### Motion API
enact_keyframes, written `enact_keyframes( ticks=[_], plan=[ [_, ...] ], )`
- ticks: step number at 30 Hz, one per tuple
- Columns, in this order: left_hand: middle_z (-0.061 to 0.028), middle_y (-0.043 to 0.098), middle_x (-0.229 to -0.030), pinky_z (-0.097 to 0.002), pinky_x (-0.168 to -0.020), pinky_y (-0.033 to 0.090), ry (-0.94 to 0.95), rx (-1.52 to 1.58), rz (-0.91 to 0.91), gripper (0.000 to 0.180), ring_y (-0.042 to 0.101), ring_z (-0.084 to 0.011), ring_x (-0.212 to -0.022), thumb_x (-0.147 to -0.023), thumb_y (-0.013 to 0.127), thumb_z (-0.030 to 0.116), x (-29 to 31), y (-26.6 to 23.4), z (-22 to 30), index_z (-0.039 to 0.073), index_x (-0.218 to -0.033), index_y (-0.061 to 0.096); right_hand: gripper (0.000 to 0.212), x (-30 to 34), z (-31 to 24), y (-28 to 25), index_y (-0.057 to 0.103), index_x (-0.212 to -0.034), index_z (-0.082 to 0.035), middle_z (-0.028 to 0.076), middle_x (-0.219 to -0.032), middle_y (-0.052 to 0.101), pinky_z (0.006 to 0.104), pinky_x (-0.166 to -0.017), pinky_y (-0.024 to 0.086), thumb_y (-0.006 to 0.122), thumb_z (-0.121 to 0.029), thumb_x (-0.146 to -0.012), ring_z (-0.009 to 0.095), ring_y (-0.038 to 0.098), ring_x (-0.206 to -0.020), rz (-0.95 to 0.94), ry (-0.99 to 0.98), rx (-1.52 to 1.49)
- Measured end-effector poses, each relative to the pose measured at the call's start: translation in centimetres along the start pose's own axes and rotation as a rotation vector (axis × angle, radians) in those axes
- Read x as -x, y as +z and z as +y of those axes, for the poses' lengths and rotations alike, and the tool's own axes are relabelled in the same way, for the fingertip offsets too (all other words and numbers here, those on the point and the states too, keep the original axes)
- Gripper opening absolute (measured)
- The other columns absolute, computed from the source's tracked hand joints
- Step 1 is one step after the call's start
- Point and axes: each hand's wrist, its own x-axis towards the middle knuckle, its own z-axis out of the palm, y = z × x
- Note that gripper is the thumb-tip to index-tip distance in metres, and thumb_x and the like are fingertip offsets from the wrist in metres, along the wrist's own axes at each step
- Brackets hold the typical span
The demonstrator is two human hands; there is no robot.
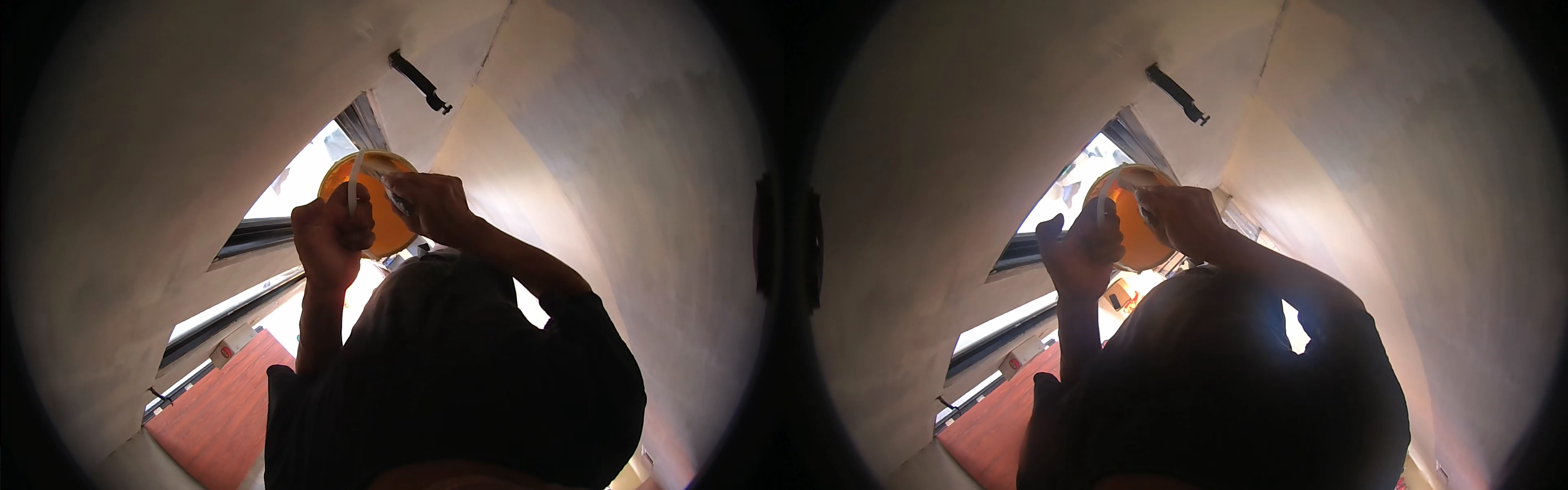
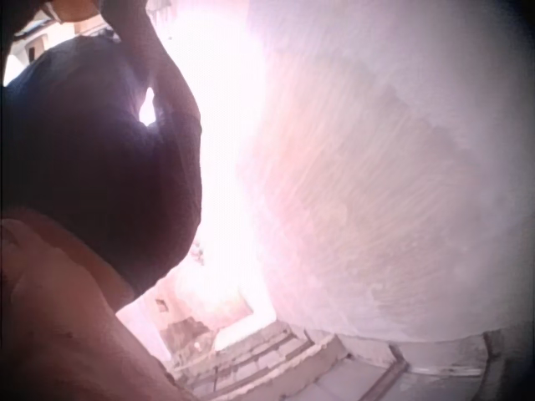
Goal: The person paints a white ceiling using a paintbrush and a small yellow bucket. They repeatedly dip the brush into the bucket and apply paint to the ceiling surface in a repetitive motion.
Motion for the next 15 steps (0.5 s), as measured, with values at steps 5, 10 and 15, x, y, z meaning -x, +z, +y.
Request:
enact_keyframes(
  ticks=[5,10,15],
  plan=[
    [0.0042,0.033,-0.065,-0.0199,-0.045,0.022,-0.015,0.045,0.006,0.04,0.025,-0.0052,-0.052,-0.084,0.038,0.038,-0.9,0.4,-0.1,0.003,-0.098,0.051,0.021,-0.7,0.0,-0.5,0.07,-0.095,-0.002,0.011,-0.079,0.071,0.0287,-0.062,0.055,0.073,-0.007,-0.076,0.02,0.07,-0.07,-0.055,0.25,-0.287],
    [0.0032,0.036,-0.065,-0.0192,-0.044,0.022,0.012,0.017,0.063,0.038,0.026,-0.0053,-0.051,-0.085,0.038,0.037,-1.1,0.9,-0.8,0.003,-0.095,0.053,0.014,-0.3,1.0,0.7,0.073,-0.08,-0.002,0.012,-0.068,0.069,0.032,-0.059,0.054,0.07,-0.015,-0.075,0.019,0.067,-0.056,-0.272,0.557,-0.68],
    [0.002,0.04,-0.063,-0.0203,-0.043,0.024,0.096,-0.083,0.091,0.038,0.029,-0.0052,-0.048,-0.09,0.037,0.036,-1.3,0.8,-2.0,0.002,-0.091,0.054,0.018,-0.5,1.1,0.3,0.072,-0.08,-0.001,0.014,-0.067,0.068,0.0335,-0.057,0.053,0.07,-0.018,-0.076,0.02,0.067,-0.055,-0.338,0.548,-0.566]
  ],
)
